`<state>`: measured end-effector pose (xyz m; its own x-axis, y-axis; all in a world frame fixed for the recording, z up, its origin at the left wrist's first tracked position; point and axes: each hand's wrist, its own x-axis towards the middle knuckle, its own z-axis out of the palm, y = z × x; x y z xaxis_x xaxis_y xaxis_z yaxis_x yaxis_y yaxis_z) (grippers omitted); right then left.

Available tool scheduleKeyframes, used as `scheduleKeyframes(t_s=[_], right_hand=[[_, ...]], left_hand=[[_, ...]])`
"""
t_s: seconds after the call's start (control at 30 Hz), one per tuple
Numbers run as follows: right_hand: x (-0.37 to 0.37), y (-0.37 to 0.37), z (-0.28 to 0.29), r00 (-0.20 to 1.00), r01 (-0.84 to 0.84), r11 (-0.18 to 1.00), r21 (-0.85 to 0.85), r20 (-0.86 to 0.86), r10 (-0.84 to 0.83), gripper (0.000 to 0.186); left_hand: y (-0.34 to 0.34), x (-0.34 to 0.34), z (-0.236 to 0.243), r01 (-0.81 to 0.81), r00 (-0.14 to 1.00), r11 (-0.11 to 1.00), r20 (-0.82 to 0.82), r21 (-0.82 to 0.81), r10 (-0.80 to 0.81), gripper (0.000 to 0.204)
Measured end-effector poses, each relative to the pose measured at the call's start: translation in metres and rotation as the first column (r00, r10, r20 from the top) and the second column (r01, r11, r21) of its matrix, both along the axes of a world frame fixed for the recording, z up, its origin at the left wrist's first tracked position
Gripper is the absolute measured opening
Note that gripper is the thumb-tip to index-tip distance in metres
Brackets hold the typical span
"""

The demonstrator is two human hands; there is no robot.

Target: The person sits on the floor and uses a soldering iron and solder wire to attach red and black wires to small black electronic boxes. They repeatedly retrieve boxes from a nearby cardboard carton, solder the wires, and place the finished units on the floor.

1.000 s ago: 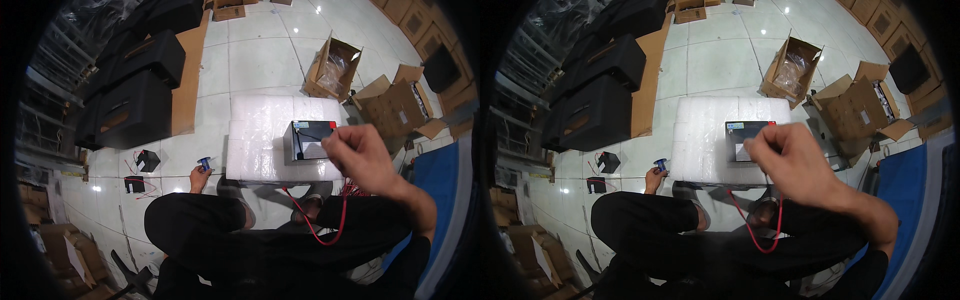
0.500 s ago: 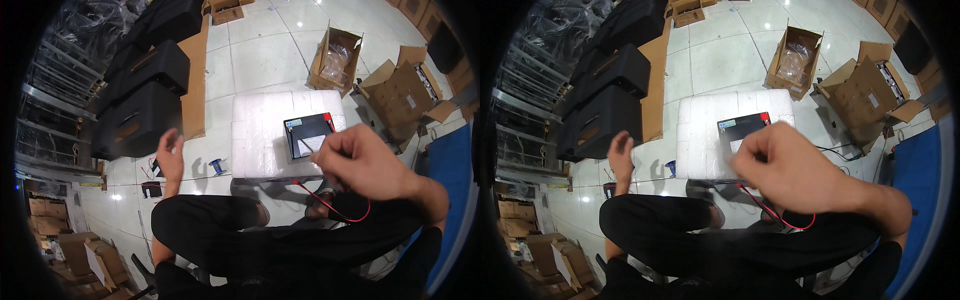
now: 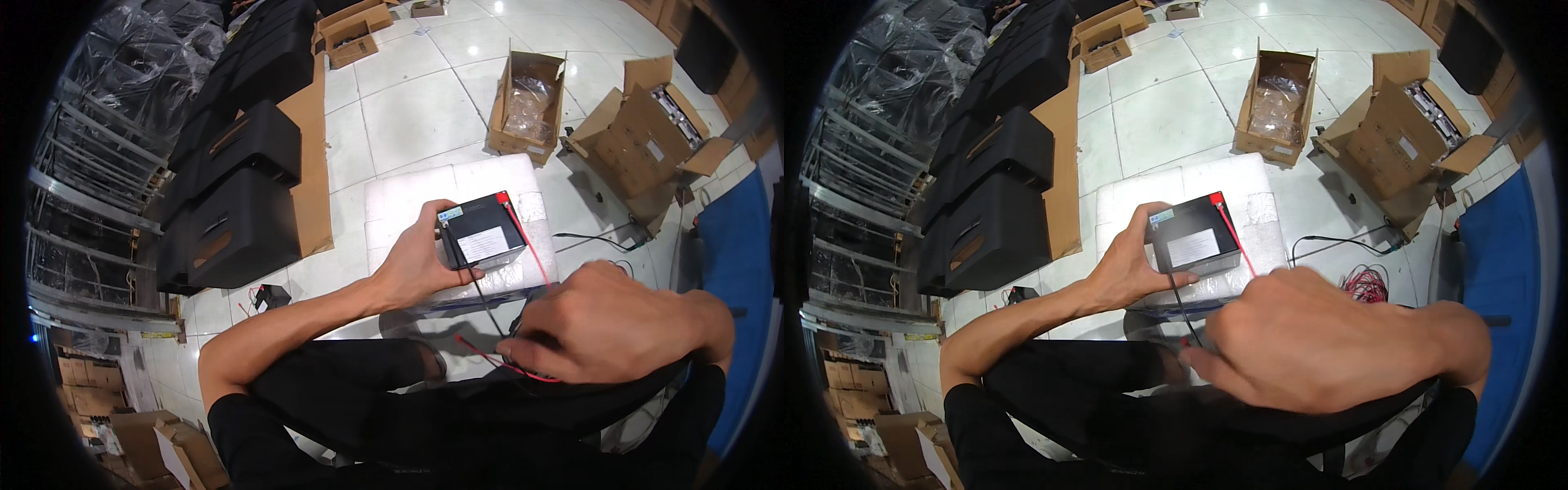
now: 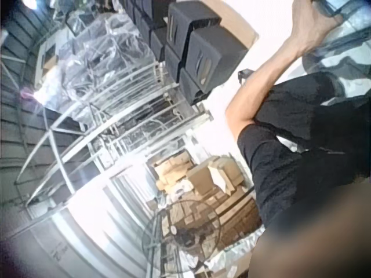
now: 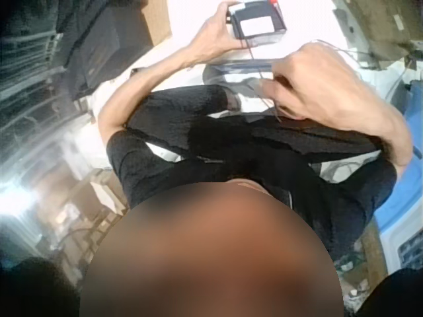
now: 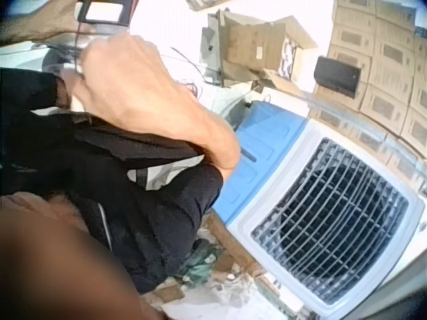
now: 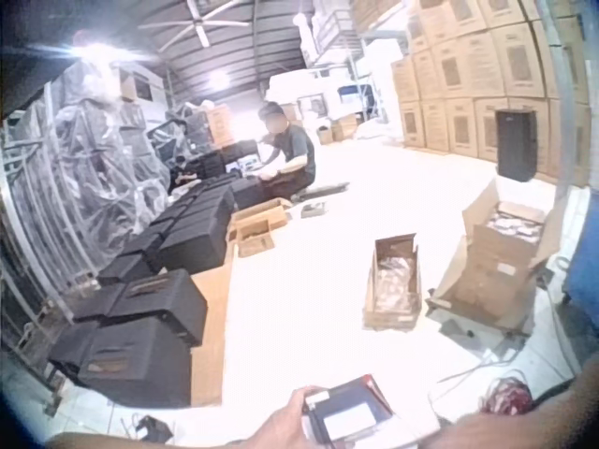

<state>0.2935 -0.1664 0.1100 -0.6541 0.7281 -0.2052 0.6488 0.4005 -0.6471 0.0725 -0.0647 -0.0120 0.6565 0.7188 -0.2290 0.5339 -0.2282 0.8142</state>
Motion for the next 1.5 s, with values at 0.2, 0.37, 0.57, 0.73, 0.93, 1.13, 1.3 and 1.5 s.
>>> scheduleKeyframes(t_s=[0.2,0.37,0.57,0.73,0.93,1.13,1.3,1.5], right_hand=[[0.017,0.026,-0.023,0.907,0.371,0.908,0.193,0.134,-0.399,0.047],[0.018,0.034,-0.047,0.924,0.330,0.937,0.113,0.165,-0.345,0.041],[0.011,0.037,-0.044,0.929,0.369,0.927,-0.067,0.072,-0.364,0.033],[0.013,0.035,-0.046,0.907,0.362,0.926,0.105,0.192,-0.376,0.034],[0.011,0.037,-0.059,0.914,0.400,0.916,-0.022,0.092,-0.396,0.033],[0.012,0.034,-0.046,0.899,0.363,0.906,0.220,0.172,-0.402,0.030],[-0.014,0.026,-0.048,0.925,0.304,0.806,0.508,0.047,-0.378,0.029],[-0.029,0.049,-0.050,0.864,0.490,0.835,0.252,-0.013,-0.503,0.027]], left_hand=[[-0.001,-0.003,-0.030,-0.031,0.995,0.993,0.096,0.111,0.020,0.093],[0.003,-0.006,-0.053,0.016,0.998,0.983,0.053,0.181,-0.026,0.092],[0.006,-0.008,-0.058,0.024,0.999,0.964,0.015,0.265,-0.029,0.091],[0.007,-0.008,-0.062,0.031,0.997,0.951,0.056,0.306,-0.051,0.090],[0.008,-0.009,-0.063,0.041,0.991,0.949,0.108,0.311,-0.079,0.087],[0.005,-0.008,-0.061,0.025,0.986,0.930,0.145,0.367,-0.084,0.084],[-0.001,0.000,-0.050,0.017,0.991,0.936,0.119,0.353,-0.063,0.077],[-0.003,0.021,-0.032,-0.036,0.994,0.945,0.106,0.325,0.001,0.064]])
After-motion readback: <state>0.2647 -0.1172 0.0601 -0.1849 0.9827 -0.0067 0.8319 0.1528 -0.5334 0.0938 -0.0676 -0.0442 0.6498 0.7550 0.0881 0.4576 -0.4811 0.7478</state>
